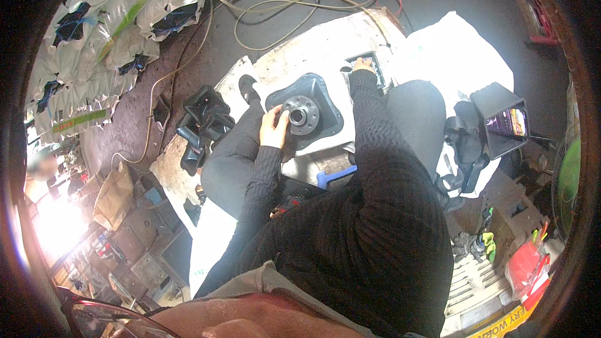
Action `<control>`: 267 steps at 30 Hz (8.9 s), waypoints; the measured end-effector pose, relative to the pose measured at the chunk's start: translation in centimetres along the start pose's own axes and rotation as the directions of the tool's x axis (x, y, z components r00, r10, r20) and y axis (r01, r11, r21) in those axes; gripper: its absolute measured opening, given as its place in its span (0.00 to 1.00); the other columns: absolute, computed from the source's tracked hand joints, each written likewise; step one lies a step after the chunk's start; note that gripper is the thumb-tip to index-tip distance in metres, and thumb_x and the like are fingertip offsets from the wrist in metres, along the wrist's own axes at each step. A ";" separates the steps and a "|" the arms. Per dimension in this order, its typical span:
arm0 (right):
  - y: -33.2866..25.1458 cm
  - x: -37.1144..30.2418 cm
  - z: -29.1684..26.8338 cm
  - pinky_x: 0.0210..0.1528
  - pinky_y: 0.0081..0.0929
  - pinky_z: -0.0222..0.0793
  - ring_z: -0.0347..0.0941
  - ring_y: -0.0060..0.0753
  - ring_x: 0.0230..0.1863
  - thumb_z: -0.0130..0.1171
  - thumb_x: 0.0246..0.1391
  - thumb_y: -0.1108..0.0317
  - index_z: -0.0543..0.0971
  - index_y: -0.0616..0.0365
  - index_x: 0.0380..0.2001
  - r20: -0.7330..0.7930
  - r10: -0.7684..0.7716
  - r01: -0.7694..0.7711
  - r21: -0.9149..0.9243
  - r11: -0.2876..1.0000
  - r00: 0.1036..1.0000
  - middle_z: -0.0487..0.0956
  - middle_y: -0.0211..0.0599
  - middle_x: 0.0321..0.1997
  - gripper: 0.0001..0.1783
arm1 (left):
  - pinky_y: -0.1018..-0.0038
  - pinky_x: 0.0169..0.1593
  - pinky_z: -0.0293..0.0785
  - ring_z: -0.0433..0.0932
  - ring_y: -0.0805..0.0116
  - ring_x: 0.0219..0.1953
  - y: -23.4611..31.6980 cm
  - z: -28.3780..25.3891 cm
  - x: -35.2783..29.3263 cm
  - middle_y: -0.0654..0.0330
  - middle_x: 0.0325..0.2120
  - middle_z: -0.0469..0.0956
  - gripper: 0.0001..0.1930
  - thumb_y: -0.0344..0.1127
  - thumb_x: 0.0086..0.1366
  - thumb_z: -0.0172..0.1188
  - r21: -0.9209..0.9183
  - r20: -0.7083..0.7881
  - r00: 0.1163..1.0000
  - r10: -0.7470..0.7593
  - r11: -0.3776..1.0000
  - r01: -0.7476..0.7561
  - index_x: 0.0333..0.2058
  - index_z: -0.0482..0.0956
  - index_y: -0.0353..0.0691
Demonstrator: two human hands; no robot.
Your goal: The person sits on the floor and uses a power drill to fasten screws into a dark mechanical housing. They repeatedly pick up screws, align them, and drive them into the object, occasionally pausing to reposition the part.
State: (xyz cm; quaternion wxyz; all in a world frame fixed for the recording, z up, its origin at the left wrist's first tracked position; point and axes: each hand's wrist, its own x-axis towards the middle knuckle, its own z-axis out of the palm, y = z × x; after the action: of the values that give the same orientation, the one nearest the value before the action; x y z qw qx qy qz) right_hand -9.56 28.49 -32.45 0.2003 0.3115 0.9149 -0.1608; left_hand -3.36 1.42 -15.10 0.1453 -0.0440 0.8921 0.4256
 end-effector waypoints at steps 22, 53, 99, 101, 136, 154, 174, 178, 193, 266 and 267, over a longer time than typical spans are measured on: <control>1.5 0.1 1.1 0.35 0.35 0.67 0.71 0.40 0.35 0.45 0.50 0.56 0.72 0.52 0.40 0.020 0.090 -0.092 0.325 0.941 0.996 0.74 0.43 0.35 0.17 | 0.69 0.42 0.67 0.72 0.58 0.37 -2.6 0.8 0.5 0.50 0.35 0.72 0.18 0.45 0.54 0.56 0.049 -0.062 0.996 0.070 0.996 -0.067 0.40 0.73 0.42; 3.8 -15.9 -9.3 0.20 0.19 0.54 0.57 0.21 0.19 0.49 0.54 0.61 0.71 0.55 0.26 0.218 -0.885 -0.846 0.452 -0.282 0.412 0.63 0.26 0.17 0.10 | 0.71 0.36 0.68 0.72 0.62 0.31 27.3 -9.4 -25.4 0.53 0.28 0.74 0.14 0.33 0.56 0.48 -0.951 -0.171 0.080 0.982 -0.185 0.247 0.38 0.73 0.29; 0.4 -21.8 -9.1 0.22 0.11 0.64 0.67 0.13 0.26 0.50 0.52 0.63 0.66 0.55 0.50 0.222 -0.822 -0.289 0.955 0.073 0.525 0.74 0.26 0.35 0.22 | 0.78 0.29 0.66 0.70 0.75 0.26 5.3 -12.8 -28.5 0.63 0.30 0.72 0.23 0.31 0.46 0.65 -0.373 0.206 0.967 0.148 0.926 -0.062 0.43 0.68 0.36; -0.1 -22.4 -10.2 0.23 0.12 0.65 0.68 0.15 0.27 0.52 0.51 0.63 0.69 0.55 0.45 0.264 -0.789 -0.218 0.961 0.169 0.555 0.75 0.28 0.35 0.17 | 0.80 0.16 0.62 0.67 0.77 0.13 4.2 -12.6 -26.5 0.64 0.17 0.73 0.11 0.30 0.54 0.59 -0.247 0.138 0.980 0.144 0.963 -0.107 0.36 0.73 0.36; 0.2 -22.8 -11.5 0.14 0.04 0.61 0.66 0.09 0.20 0.54 0.52 0.64 0.71 0.55 0.35 0.353 -0.857 -0.518 0.846 0.122 0.375 0.72 0.22 0.24 0.09 | 0.79 0.13 0.63 0.69 0.74 0.13 10.8 -10.2 -21.5 0.61 0.21 0.73 0.16 0.32 0.51 0.62 -0.357 0.151 0.988 0.016 0.933 0.039 0.38 0.69 0.36; 0.1 -22.3 -12.8 0.19 0.04 0.62 0.67 0.10 0.25 0.46 0.56 0.55 0.70 0.55 0.48 0.432 -0.710 -0.356 0.896 0.265 0.557 0.73 0.22 0.28 0.21 | 0.76 0.24 0.69 0.72 0.72 0.20 9.8 -10.8 -20.0 0.62 0.25 0.73 0.18 0.30 0.47 0.63 0.020 0.102 0.941 0.323 0.945 -0.326 0.39 0.71 0.37; -3.0 -13.8 -8.7 0.45 0.33 0.64 0.72 0.41 0.41 0.48 0.39 0.33 0.79 0.58 0.32 0.362 -0.505 0.307 0.480 0.821 0.784 0.77 0.45 0.37 0.37 | 0.75 0.45 0.67 0.73 0.69 0.41 7.6 -10.6 -12.0 0.60 0.38 0.74 0.27 0.36 0.45 0.67 -0.023 0.174 0.982 0.080 0.997 -0.077 0.45 0.68 0.39; -3.3 -13.6 -6.5 0.40 0.24 0.66 0.72 0.31 0.34 0.56 0.34 0.33 0.79 0.59 0.32 0.346 -0.587 0.337 0.564 0.754 0.733 0.77 0.39 0.31 0.37 | 0.77 0.38 0.69 0.74 0.72 0.35 8.1 -10.3 -11.2 0.62 0.34 0.75 0.25 0.36 0.46 0.67 0.057 0.195 0.978 0.080 0.994 -0.093 0.44 0.69 0.40; -2.0 -18.9 -7.4 0.21 0.20 0.54 0.57 0.17 0.18 0.57 0.45 0.52 0.73 0.59 0.19 0.003 -0.697 0.419 0.797 0.435 0.717 0.63 0.26 0.13 0.19 | 0.78 0.18 0.64 0.69 0.76 0.15 10.5 -12.1 -12.1 0.65 0.21 0.73 0.24 0.34 0.46 0.65 0.056 0.286 0.948 -0.136 0.991 0.125 0.45 0.69 0.42; -4.2 -15.5 -7.2 0.38 0.28 0.67 0.74 0.36 0.32 0.52 0.43 0.42 0.77 0.56 0.32 0.196 -0.557 0.382 0.546 0.745 0.807 0.78 0.39 0.27 0.27 | 0.71 0.42 0.71 0.74 0.58 0.38 8.3 -10.1 -6.4 0.54 0.35 0.75 0.20 0.42 0.48 0.56 0.597 0.489 0.870 0.064 0.703 -0.387 0.41 0.72 0.44; -4.3 -15.5 -7.0 0.37 0.28 0.67 0.74 0.36 0.32 0.52 0.42 0.42 0.78 0.56 0.30 0.222 -0.561 0.376 0.546 0.749 0.797 0.78 0.39 0.27 0.26 | 0.70 0.42 0.71 0.74 0.58 0.38 8.2 -10.2 -6.6 0.54 0.36 0.74 0.20 0.42 0.48 0.56 0.572 0.482 0.874 0.060 0.735 -0.366 0.41 0.72 0.45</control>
State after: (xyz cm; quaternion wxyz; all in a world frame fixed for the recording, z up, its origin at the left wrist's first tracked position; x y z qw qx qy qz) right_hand -2.93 20.35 -18.40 0.2394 0.0697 0.8402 -0.4816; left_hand -0.94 -1.52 -0.96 0.2942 0.2096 0.9266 0.1042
